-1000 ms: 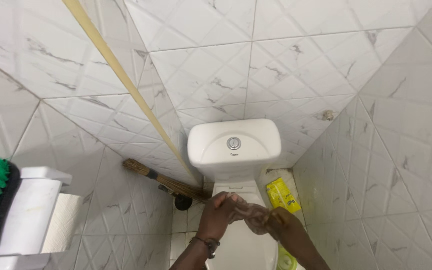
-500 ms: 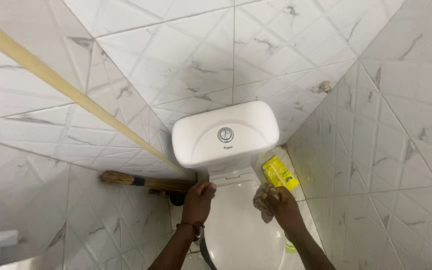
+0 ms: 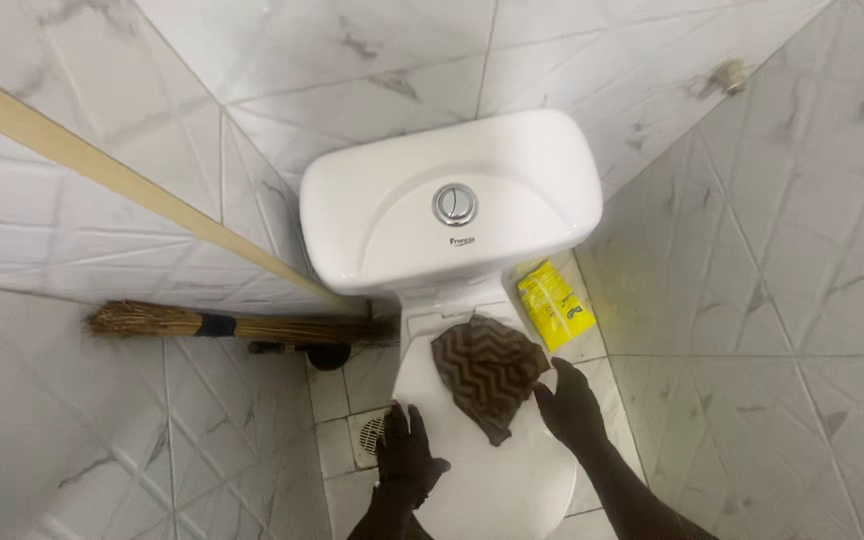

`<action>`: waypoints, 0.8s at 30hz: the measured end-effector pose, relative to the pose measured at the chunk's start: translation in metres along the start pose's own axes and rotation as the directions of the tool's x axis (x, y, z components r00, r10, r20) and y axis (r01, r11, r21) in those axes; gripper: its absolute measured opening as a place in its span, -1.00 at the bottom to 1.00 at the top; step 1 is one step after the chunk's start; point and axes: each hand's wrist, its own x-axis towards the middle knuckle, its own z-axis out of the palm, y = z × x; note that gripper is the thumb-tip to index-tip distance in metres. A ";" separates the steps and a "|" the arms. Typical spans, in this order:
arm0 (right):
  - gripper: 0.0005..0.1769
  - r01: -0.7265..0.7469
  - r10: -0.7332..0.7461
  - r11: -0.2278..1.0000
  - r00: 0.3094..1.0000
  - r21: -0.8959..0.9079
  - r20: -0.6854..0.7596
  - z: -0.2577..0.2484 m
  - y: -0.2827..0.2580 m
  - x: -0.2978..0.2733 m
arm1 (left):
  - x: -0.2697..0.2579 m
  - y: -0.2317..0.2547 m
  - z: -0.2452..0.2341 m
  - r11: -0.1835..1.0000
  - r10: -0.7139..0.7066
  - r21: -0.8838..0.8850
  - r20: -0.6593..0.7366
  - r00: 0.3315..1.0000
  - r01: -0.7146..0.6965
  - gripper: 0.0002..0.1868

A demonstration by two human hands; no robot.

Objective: The person wipes the toilet tank and seat with a cloth. They then open the toilet lid and wipe the underside of the lid and the rim of the bowl.

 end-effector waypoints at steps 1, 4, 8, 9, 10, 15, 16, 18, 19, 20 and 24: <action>-0.39 0.114 -0.121 0.974 0.992 -0.195 -0.023 0.007 0.008 0.000 | -0.002 -0.004 0.010 0.999 0.009 0.031 -0.010 1.000 -0.008 0.28; -0.47 0.268 -0.267 0.963 0.958 0.009 0.103 0.031 0.021 0.010 | -0.005 -0.010 0.030 0.991 0.041 0.124 -0.004 0.999 -0.040 0.37; -0.49 0.504 -0.474 0.791 0.863 -0.346 0.173 0.083 0.044 0.042 | 0.000 -0.013 0.044 0.992 0.087 0.095 -0.049 0.995 -0.082 0.42; -0.41 0.526 -0.483 0.725 0.848 -0.445 0.217 0.097 0.050 0.046 | 0.000 -0.013 0.045 0.992 0.085 0.098 -0.029 0.996 -0.082 0.41; -0.34 0.547 -0.490 0.647 0.832 -0.531 0.259 0.112 0.055 0.049 | 0.001 -0.015 0.043 0.991 0.082 0.105 -0.014 0.997 -0.080 0.41; 0.00 0.511 -0.561 0.666 0.823 -0.543 0.086 0.161 0.068 0.046 | 0.010 -0.024 0.043 0.994 0.108 -0.006 -0.011 0.994 -0.108 0.37; 0.04 0.469 -0.505 0.681 0.857 -0.562 0.102 0.167 0.068 0.039 | 0.009 -0.026 0.047 0.993 0.109 -0.047 -0.032 0.994 -0.110 0.36; 0.03 0.495 -0.536 0.649 0.836 -0.578 0.115 0.177 0.062 0.027 | 0.005 -0.033 0.054 0.987 0.129 -0.091 -0.070 0.989 -0.135 0.34; 0.03 0.506 -0.551 0.633 0.826 -0.587 0.117 0.181 0.057 0.023 | 0.003 -0.036 0.057 0.983 0.149 -0.095 -0.087 0.985 -0.157 0.33; 0.05 0.550 -0.588 0.646 0.801 -0.529 0.115 0.184 0.053 0.023 | 0.006 -0.036 0.055 0.977 0.182 -0.096 -0.114 0.977 -0.193 0.32; 0.09 0.693 -0.672 0.620 0.711 -0.369 0.207 0.195 0.050 0.001 | 0.012 -0.042 0.057 0.982 0.145 -0.111 -0.089 0.985 -0.155 0.28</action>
